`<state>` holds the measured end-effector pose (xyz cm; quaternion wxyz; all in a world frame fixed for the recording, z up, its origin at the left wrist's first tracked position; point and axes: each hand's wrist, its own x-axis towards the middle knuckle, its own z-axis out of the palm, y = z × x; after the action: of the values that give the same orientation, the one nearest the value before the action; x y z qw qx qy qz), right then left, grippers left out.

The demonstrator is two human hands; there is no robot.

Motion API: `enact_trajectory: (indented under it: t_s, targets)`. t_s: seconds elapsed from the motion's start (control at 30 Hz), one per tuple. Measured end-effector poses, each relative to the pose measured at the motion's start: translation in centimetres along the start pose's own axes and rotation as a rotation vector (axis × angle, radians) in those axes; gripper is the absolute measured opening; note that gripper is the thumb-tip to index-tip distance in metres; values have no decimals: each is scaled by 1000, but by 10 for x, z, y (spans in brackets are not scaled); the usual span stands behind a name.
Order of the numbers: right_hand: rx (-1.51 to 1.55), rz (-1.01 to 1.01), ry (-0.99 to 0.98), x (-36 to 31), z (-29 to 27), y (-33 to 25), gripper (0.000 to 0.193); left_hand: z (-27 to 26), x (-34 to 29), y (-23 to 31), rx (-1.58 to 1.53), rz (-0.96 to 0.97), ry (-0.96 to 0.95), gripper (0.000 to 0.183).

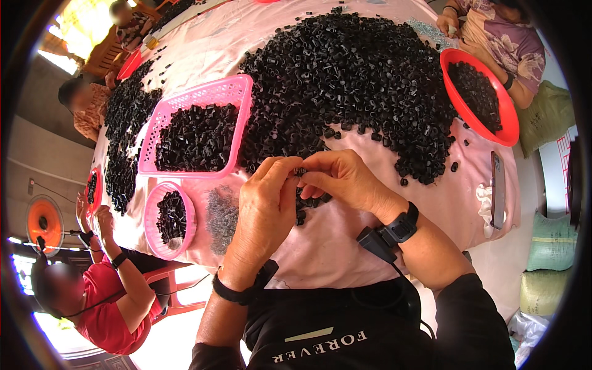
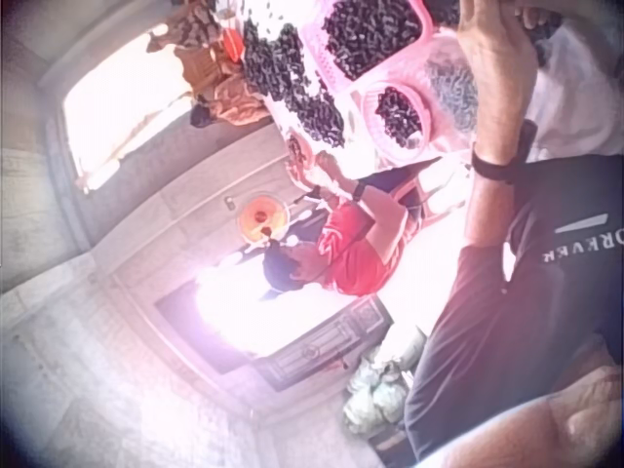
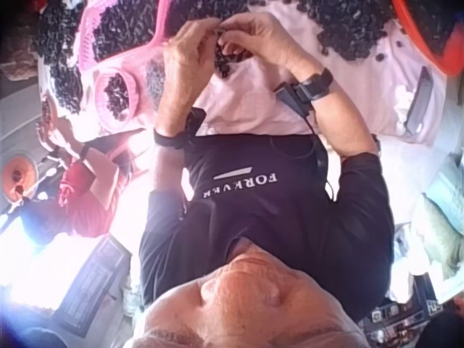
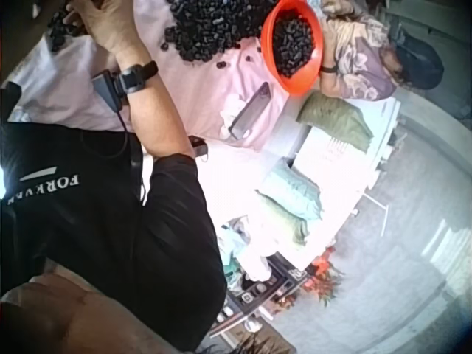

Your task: Sort and inspect small black plastic shoe components at a communal work table.

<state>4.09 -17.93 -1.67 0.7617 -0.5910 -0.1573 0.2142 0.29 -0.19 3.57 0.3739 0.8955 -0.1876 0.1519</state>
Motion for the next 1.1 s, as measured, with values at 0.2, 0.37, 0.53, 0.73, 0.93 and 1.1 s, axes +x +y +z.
enact_trajectory:
  t_s: [0.2, 0.37, 0.53, 0.73, 0.93, 1.1]
  targets:
    - [-10, 47, -4, 1, 0, -6, 17, 1, 1, -1, 14, -1, 20, 14]
    - [-38, 22, 0, 2, -2, 0, 17, -4, 5, -4, 52, 59, 5, 14]
    - [-50, 30, -13, 2, -2, -2, 17, -8, 9, 0, 78, 36, -20, 11]
    - [-70, 23, 3, 2, -2, 1, 18, -6, 11, 2, 19, 54, -44, 14]
    - [-66, -12, 25, 2, -3, 0, 20, -2, 16, 2, 0, 29, -23, 11]
    - [-26, -19, 89, 5, -7, 1, 22, 0, 21, -2, -23, 10, -38, 10]
